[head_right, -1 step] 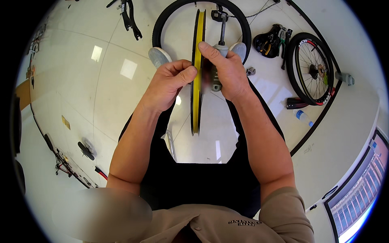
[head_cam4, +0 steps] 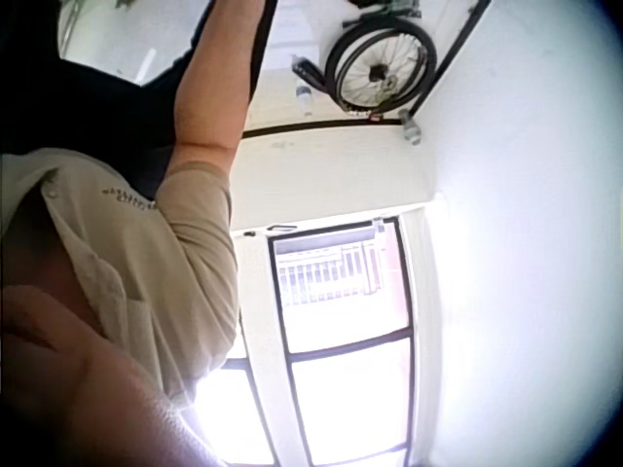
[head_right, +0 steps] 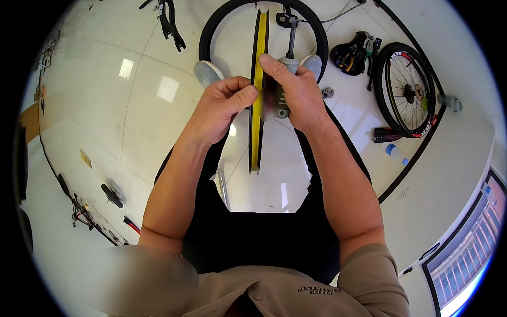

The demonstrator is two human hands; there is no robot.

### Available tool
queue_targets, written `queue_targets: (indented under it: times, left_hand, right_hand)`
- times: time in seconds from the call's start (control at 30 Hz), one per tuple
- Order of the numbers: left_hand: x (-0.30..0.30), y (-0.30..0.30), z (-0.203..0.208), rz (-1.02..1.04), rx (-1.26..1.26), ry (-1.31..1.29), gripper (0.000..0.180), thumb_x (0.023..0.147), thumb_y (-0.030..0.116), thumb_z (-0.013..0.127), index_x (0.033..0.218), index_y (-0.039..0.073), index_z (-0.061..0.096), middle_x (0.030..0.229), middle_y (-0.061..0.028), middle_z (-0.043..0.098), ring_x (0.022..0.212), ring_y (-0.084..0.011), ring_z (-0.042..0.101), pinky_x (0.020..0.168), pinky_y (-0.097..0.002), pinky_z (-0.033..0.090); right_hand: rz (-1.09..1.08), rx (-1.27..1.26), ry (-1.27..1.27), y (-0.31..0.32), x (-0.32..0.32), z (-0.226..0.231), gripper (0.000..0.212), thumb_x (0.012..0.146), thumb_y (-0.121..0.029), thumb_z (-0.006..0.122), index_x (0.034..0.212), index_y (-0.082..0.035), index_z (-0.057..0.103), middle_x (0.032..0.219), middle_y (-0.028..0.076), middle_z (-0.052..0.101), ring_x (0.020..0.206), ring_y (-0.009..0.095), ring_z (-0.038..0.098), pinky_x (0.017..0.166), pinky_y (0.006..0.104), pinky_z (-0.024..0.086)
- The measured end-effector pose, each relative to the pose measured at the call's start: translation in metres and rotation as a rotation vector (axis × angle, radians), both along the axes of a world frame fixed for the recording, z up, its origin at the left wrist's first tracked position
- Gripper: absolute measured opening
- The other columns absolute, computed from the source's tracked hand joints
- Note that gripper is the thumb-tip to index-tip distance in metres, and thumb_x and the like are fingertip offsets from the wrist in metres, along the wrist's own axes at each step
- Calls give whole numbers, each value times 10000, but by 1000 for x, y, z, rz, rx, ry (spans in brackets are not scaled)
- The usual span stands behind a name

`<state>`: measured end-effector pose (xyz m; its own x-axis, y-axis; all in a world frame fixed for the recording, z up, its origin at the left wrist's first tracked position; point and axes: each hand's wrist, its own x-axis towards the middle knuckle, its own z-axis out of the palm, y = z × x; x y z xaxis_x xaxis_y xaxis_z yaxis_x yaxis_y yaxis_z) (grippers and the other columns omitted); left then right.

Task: The person holds a bicycle wheel and uses a spoke wrench to tighten the spokes. They then use a yellow tool to adjust the rim and continue tightening the spokes.

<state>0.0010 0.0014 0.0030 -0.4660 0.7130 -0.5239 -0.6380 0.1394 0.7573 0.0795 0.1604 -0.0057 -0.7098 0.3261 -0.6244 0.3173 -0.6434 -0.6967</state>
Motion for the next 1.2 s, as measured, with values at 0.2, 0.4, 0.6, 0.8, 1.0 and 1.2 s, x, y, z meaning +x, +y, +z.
queue_targets:
  times: [0.2, 0.4, 0.6, 0.8, 1.0, 1.2]
  left_hand:
    - [-2, -6, 7, -27, -21, 85, 283, 893, 265, 772, 1014, 20, 698, 865, 22, 639, 789, -69, 535, 759, -223, 437]
    - [-3, -10, 2, -23, -39, -128, 253, 897, 247, 755, 1004, 25, 698, 882, 5, 660, 813, -83, 571, 782, -238, 453]
    - [-7, -11, 5, -74, -119, 10, 272, 910, 269, 735, 960, 4, 701, 850, -12, 662, 802, -93, 580, 780, -260, 469]
    - [-21, -14, -9, 328, -208, 82, 365, 929, 376, 709, 896, 13, 704, 795, -60, 674, 729, -116, 587, 717, -279, 465]
    - [-15, -2, -17, 300, -140, 53, 383, 942, 452, 673, 1004, 75, 699, 932, -6, 692, 867, -84, 574, 778, -254, 447]
    - [-12, -3, -10, 183, -96, -74, 317, 953, 323, 673, 1034, 16, 682, 988, -90, 706, 869, -129, 629, 808, -297, 501]
  right_hand:
    - [19, -41, 69, -5, 1, 8, 307, 853, -344, 787, 900, -53, 705, 841, 29, 690, 694, 102, 625, 590, 258, 497]
    - [16, -42, -87, -12, -4, 2, 275, 844, -297, 778, 898, -39, 699, 830, 26, 668, 682, 110, 598, 584, 266, 475]
    - [95, 51, -126, -11, -2, 6, 295, 826, -283, 771, 902, -5, 710, 820, 12, 665, 725, 100, 577, 681, 262, 461]
    - [307, 61, -143, -5, 0, 8, 285, 770, -267, 792, 874, -14, 712, 734, 21, 651, 618, 97, 558, 552, 254, 433]
    - [837, 111, -97, 2, 2, 24, 278, 735, -270, 828, 858, -51, 710, 697, -11, 618, 572, 77, 526, 503, 241, 401]
    - [1016, 185, 30, -1, 6, 28, 332, 713, -293, 861, 855, -27, 722, 778, 41, 674, 747, 114, 597, 708, 279, 486]
